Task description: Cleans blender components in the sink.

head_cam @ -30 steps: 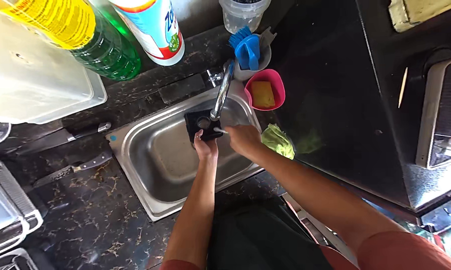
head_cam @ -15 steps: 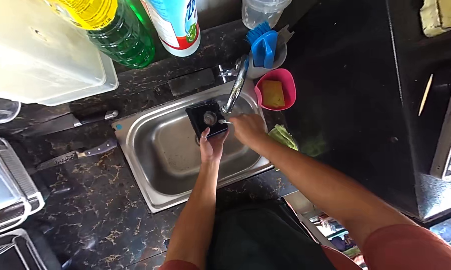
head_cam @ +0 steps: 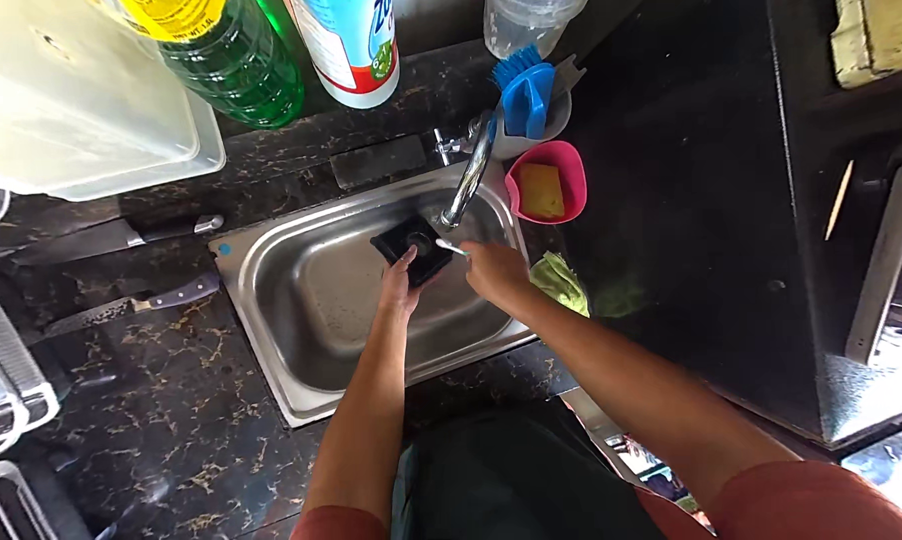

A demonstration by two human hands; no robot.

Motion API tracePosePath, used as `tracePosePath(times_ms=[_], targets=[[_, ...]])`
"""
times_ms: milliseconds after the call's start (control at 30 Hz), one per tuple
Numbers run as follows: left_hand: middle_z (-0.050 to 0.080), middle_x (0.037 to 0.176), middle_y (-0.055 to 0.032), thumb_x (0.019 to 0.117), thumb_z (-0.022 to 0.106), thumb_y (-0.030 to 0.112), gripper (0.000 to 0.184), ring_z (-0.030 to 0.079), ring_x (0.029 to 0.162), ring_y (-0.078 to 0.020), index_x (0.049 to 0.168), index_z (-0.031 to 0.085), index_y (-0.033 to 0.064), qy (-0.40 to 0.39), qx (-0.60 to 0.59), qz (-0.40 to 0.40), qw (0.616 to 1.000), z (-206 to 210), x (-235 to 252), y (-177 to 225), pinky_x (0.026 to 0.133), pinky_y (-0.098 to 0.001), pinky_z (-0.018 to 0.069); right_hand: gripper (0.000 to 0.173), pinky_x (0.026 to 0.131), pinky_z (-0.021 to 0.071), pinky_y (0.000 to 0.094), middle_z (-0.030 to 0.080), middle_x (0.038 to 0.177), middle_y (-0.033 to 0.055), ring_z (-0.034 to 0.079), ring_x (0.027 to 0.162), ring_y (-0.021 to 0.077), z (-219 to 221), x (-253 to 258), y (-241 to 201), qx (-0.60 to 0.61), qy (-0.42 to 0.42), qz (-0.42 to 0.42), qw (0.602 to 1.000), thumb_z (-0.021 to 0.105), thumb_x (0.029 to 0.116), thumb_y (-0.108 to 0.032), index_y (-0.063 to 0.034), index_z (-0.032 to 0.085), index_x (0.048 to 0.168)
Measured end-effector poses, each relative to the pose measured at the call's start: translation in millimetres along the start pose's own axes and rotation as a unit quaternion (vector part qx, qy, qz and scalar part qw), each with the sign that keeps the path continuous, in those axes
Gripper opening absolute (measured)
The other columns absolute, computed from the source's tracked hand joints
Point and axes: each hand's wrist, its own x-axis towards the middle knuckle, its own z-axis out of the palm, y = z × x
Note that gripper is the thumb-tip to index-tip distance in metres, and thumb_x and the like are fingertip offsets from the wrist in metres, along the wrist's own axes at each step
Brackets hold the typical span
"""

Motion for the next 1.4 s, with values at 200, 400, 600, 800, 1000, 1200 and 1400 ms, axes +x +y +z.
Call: tracePosePath(times_ms=[200, 400, 600, 800, 1000, 1200, 1400], targets=[[0.066, 0.125, -0.0197, 0.0989, 0.069, 0.025, 0.057, 0.07, 0.105, -0.0386, 0.147, 0.042, 0.0117, -0.037, 0.113, 0.094, 0.988, 8, -11, -1, 0.082, -0.0597, 0.0616, 0.031, 0.076, 0.0556, 0.062, 0.073, 0.108, 0.0164, 0.071, 0.1, 0.0392, 13, 44, -1, 0.033, 0.062, -0.018, 0.997, 0.048, 0.105, -0.023, -0.0213, 0.067, 0.129], [0.068, 0.122, -0.0151, 0.0974, 0.072, 0.023, 0.055, 0.072, 0.099, -0.0337, 0.145, 0.045, 0.017, -0.047, 0.188, 0.136, 0.971, 12, -19, 17, 0.076, -0.0547, 0.0635, 0.032, 0.072, 0.0554, 0.0613, 0.074, 0.101, 0.0164, 0.072, 0.095, 0.0399, 6, 32, -7, -0.011, 0.044, -0.007, 0.999, 0.049, 0.1029, -0.022, -0.0245, 0.066, 0.131], [0.069, 0.12, -0.0154, 0.0983, 0.07, 0.025, 0.051, 0.072, 0.097, -0.0342, 0.143, 0.049, 0.0149, -0.052, 0.204, 0.098, 0.973, 5, -23, 29, 0.075, -0.0545, 0.0634, 0.035, 0.071, 0.0543, 0.0621, 0.075, 0.098, 0.0163, 0.072, 0.092, 0.0404, -14, 23, -5, -0.03, 0.045, -0.016, 0.998, 0.052, 0.1002, -0.019, -0.0262, 0.066, 0.131], [0.067, 0.128, -0.0081, 0.0944, 0.075, 0.028, 0.061, 0.069, 0.11, -0.0222, 0.147, 0.046, 0.0211, -0.068, 0.409, 0.161, 0.896, 15, -31, 42, 0.092, -0.0467, 0.0594, 0.028, 0.074, 0.0551, 0.0595, 0.073, 0.103, 0.0154, 0.071, 0.097, 0.0378, -38, 20, -14, 0.009, 0.088, -0.097, 0.991, 0.05, 0.1033, -0.02, -0.0175, 0.07, 0.123], [0.067, 0.127, -0.0094, 0.0926, 0.077, 0.032, 0.063, 0.068, 0.111, -0.0231, 0.146, 0.047, 0.0199, -0.008, 0.433, 0.176, 0.884, 14, -38, 62, 0.093, -0.0489, 0.0578, 0.03, 0.076, 0.0547, 0.0603, 0.074, 0.099, 0.0106, 0.07, 0.088, 0.032, -43, 10, 3, 0.202, 0.091, -0.069, 0.973, 0.049, 0.1065, -0.03, -0.026, 0.067, 0.13], [0.071, 0.111, -0.0145, 0.0919, 0.077, 0.038, 0.056, 0.07, 0.1, -0.0318, 0.139, 0.054, 0.0185, 0.006, 0.619, 0.166, 0.768, 58, -54, 69, 0.085, -0.0608, 0.0554, 0.034, 0.061, 0.0509, 0.0463, 0.063, 0.086, 0.0159, 0.058, 0.065, 0.0273, -8, -14, 25, 0.443, 0.062, 0.002, 0.895, 0.048, 0.1096, -0.031, -0.012, 0.058, 0.136], [0.07, 0.123, -0.0087, 0.091, 0.079, 0.033, 0.054, 0.068, 0.11, -0.0222, 0.137, 0.058, 0.0155, -0.085, 0.538, 0.097, 0.833, 62, -54, 62, 0.095, -0.0495, 0.0561, 0.034, 0.07, 0.0542, 0.0537, 0.068, 0.086, 0.0116, 0.065, 0.073, 0.0288, 5, -33, 56, 0.367, 0.069, 0.031, 0.927, 0.049, 0.108, -0.04, -0.0189, 0.062, 0.132]])
